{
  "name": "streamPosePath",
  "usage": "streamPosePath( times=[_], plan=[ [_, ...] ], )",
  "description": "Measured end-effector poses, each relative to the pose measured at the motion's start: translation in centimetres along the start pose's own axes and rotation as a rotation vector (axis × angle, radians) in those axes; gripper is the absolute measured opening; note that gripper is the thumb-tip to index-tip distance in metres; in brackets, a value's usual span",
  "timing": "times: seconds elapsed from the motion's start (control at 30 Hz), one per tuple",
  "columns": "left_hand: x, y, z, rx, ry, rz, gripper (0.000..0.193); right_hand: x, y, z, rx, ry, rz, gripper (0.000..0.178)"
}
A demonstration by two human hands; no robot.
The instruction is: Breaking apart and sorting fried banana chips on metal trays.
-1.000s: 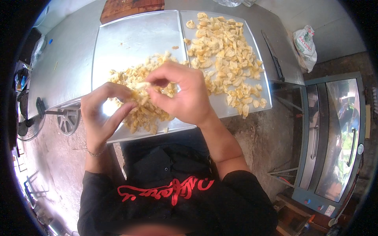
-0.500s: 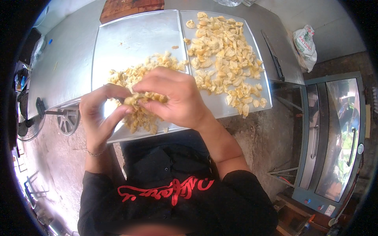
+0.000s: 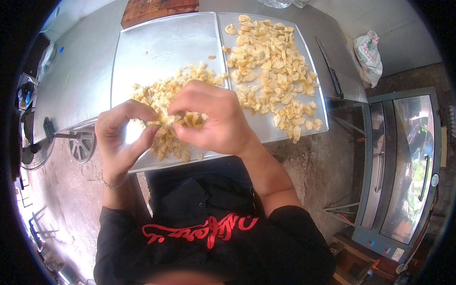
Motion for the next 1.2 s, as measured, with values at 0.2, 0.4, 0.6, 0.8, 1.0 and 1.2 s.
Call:
streamPosePath(
  times=[0.2,0.4,0.6,0.8,1.0,1.2],
  plan=[
    [0.2,0.0,0.0,0.017,0.026,0.0,0.015,0.5,0.2,0.0,-0.046,0.071,0.028,0.032],
    [-0.9,0.1,-0.1,0.112,0.118,-0.13,0.017,-0.8,-0.3,0.3,-0.07,0.031,0.044,0.037],
    [-0.2,0.0,-0.1,0.05,0.036,0.002,0.017,-0.4,-0.1,0.1,0.006,0.015,0.007,0.029],
    [0.2,-0.2,-0.2,0.012,0.04,0.006,0.016,0.2,-0.4,0.4,0.011,0.024,-0.027,0.024],
    [-0.1,-0.1,-0.1,0.051,0.004,-0.06,0.015,-0.1,-0.6,0.5,-0.03,0.061,0.012,0.031],
    [-0.3,0.0,-0.2,0.069,0.012,-0.061,0.015,-0.4,-0.4,0.1,-0.001,0.004,0.017,0.032]
  ],
)
Point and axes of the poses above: each hand's wrist, its own z-axis towards the middle knuckle, its own x-axis out of the back of the hand, y = z × x, the point moved 4 cm from there along z, towards the middle knuckle, and after that the axes turned 2 degrees about -y, right-handed, at the moved point
